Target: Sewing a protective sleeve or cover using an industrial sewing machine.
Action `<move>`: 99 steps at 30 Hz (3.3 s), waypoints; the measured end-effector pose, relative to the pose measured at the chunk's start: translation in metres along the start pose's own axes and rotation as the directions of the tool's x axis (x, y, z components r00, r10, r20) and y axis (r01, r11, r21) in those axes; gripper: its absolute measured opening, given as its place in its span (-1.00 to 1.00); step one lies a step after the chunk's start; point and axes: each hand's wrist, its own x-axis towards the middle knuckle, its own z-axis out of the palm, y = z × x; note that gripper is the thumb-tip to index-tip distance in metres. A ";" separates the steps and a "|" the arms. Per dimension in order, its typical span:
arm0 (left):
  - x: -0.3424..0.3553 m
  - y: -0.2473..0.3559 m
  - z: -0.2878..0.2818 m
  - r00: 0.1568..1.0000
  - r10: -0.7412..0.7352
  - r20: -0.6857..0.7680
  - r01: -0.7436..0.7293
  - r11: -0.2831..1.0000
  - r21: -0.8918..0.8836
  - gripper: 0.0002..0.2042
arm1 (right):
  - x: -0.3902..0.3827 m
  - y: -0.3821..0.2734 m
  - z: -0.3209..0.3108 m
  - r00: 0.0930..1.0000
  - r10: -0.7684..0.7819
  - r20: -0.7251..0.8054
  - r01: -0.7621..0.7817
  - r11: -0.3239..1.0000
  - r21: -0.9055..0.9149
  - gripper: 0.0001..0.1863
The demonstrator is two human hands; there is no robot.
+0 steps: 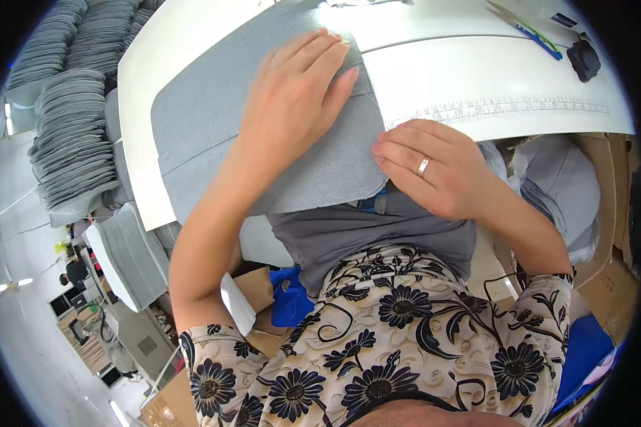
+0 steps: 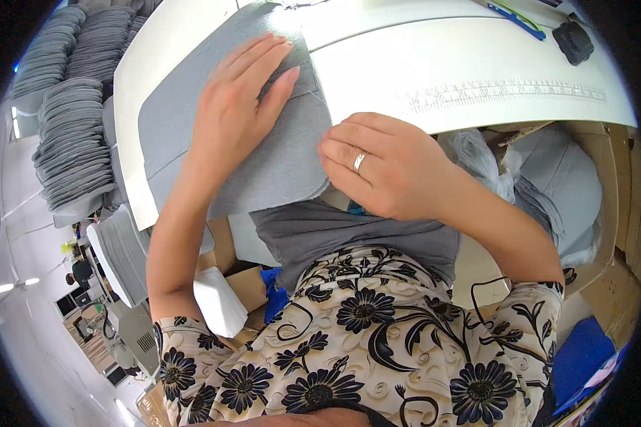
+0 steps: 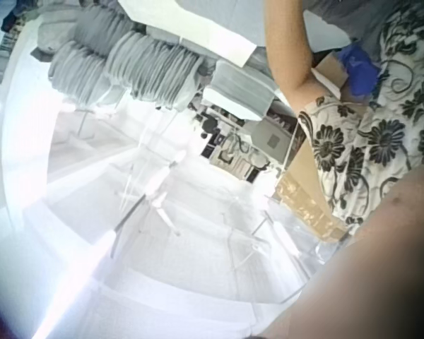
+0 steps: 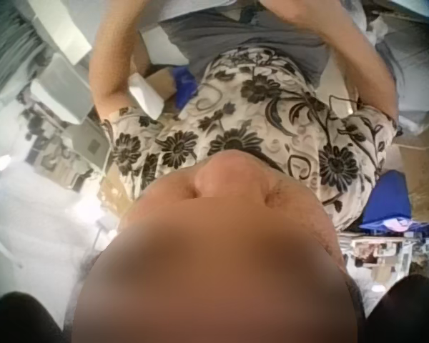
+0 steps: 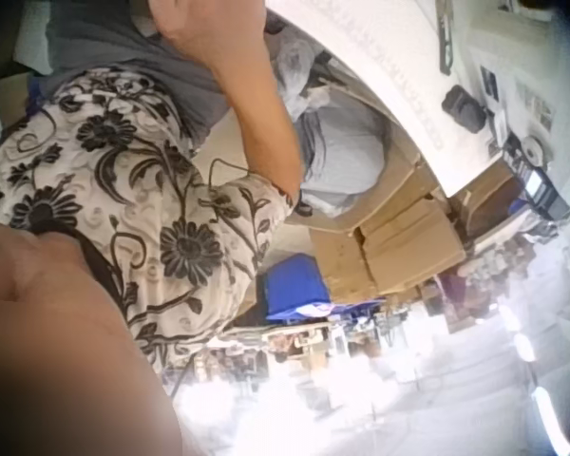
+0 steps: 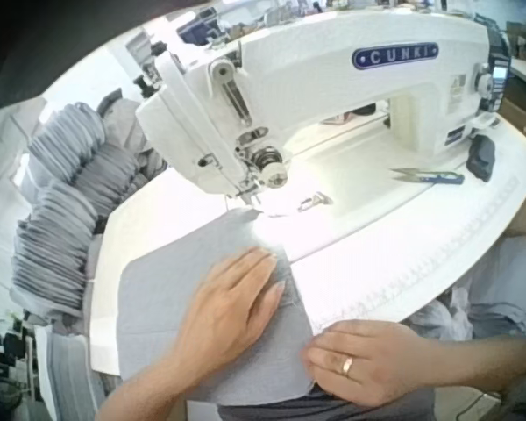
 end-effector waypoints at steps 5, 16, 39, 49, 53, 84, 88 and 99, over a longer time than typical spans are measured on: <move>-0.002 -0.010 0.013 0.996 0.090 0.002 -0.090 0.996 0.023 -0.76 | 0.003 -0.002 -0.007 0.996 -0.066 0.056 0.065 0.998 0.017 -0.75; 0.005 -0.007 0.009 0.997 0.073 -0.010 -0.073 0.997 0.010 -0.78 | 0.016 -0.004 -0.025 0.985 -0.016 0.171 0.014 1.000 0.014 -0.77; 0.009 -0.017 0.018 0.991 0.018 -0.129 -0.014 0.999 0.032 -0.81 | 0.035 0.031 -0.019 0.964 -0.062 0.259 0.085 0.993 -0.079 -0.74; 0.019 -0.033 0.026 0.991 0.013 -0.133 -0.013 1.000 0.000 -0.85 | 0.038 0.044 -0.012 0.963 -0.036 0.268 0.055 0.997 -0.063 -0.73; 0.019 -0.034 0.023 0.992 -0.002 -0.125 0.003 1.000 0.005 -0.84 | 0.042 0.044 -0.014 0.957 -0.036 0.286 0.059 0.995 -0.074 -0.71; -0.009 -0.033 0.007 0.999 0.046 0.023 -0.036 0.947 -0.319 -0.66 | 0.046 0.087 0.016 0.983 0.144 0.117 -0.141 0.989 -0.034 -0.84; -0.017 -0.030 0.012 0.981 0.153 -0.122 -0.167 0.979 -0.119 -0.67 | 0.049 0.089 0.010 0.979 0.126 0.159 -0.126 0.992 -0.010 -0.81; -0.016 -0.027 0.000 0.963 0.251 0.098 -0.257 0.965 0.047 -0.59 | 0.035 0.079 -0.007 0.966 0.099 0.238 -0.073 0.991 -0.116 -0.72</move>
